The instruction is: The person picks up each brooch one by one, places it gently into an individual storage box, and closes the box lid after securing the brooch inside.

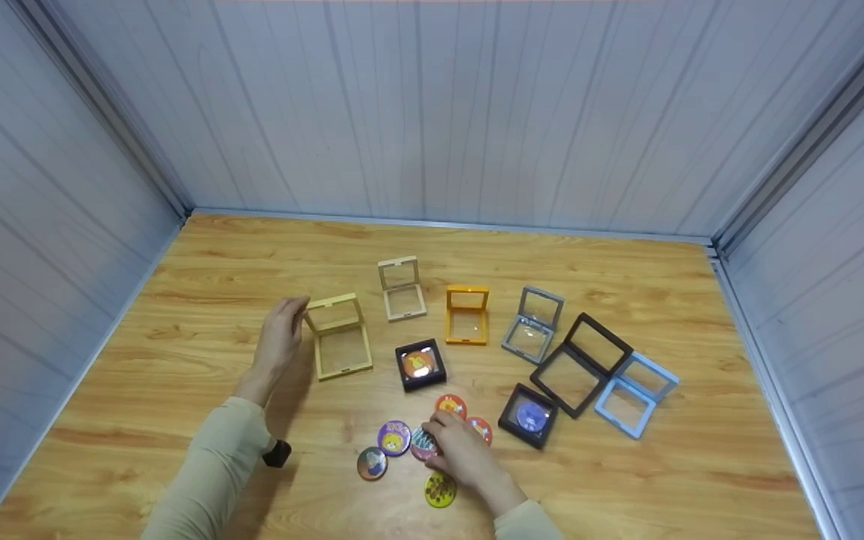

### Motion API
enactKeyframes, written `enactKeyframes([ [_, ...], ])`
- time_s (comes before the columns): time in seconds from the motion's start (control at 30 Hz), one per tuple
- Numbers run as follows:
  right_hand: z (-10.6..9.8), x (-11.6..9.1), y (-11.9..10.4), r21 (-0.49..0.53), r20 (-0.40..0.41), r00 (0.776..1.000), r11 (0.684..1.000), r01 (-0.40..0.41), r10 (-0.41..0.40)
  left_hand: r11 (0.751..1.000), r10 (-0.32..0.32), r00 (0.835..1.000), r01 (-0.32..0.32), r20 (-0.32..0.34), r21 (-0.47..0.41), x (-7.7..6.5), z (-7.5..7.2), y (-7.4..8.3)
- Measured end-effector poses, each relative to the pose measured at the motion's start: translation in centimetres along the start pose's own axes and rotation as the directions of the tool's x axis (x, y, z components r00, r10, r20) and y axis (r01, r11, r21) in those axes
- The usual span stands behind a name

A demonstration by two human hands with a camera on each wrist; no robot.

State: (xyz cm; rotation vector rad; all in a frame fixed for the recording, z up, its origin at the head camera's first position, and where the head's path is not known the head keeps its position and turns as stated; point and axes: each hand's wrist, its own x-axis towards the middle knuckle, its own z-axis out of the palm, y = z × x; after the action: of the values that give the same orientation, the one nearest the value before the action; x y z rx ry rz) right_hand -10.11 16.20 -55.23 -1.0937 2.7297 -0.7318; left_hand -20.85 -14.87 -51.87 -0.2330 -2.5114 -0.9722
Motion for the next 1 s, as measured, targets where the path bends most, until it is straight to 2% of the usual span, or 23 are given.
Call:
enactKeyframes([
  [0.47, 0.1, 0.0, 0.0, 0.041, -0.006, 1.000, 0.999, -0.016, 0.017, 1.000, 0.002, 1.000, -0.002, -0.007, -0.004, -0.1, -0.1, -0.1],
  [0.7, -0.6, 0.2, -0.1, 0.057, 0.020, 0.998, 0.996, -0.063, 0.062, 1.000, 0.014, 1.000, -0.014, -0.010, -0.007, 0.0, -0.1, -0.1],
  [1.0, -1.0, 1.2, -0.6, 0.031, -0.080, 0.997, 0.999, -0.009, 0.011, 0.998, 0.059, 0.998, -0.059, -0.021, 0.011, -0.1, -0.1, -0.3],
])
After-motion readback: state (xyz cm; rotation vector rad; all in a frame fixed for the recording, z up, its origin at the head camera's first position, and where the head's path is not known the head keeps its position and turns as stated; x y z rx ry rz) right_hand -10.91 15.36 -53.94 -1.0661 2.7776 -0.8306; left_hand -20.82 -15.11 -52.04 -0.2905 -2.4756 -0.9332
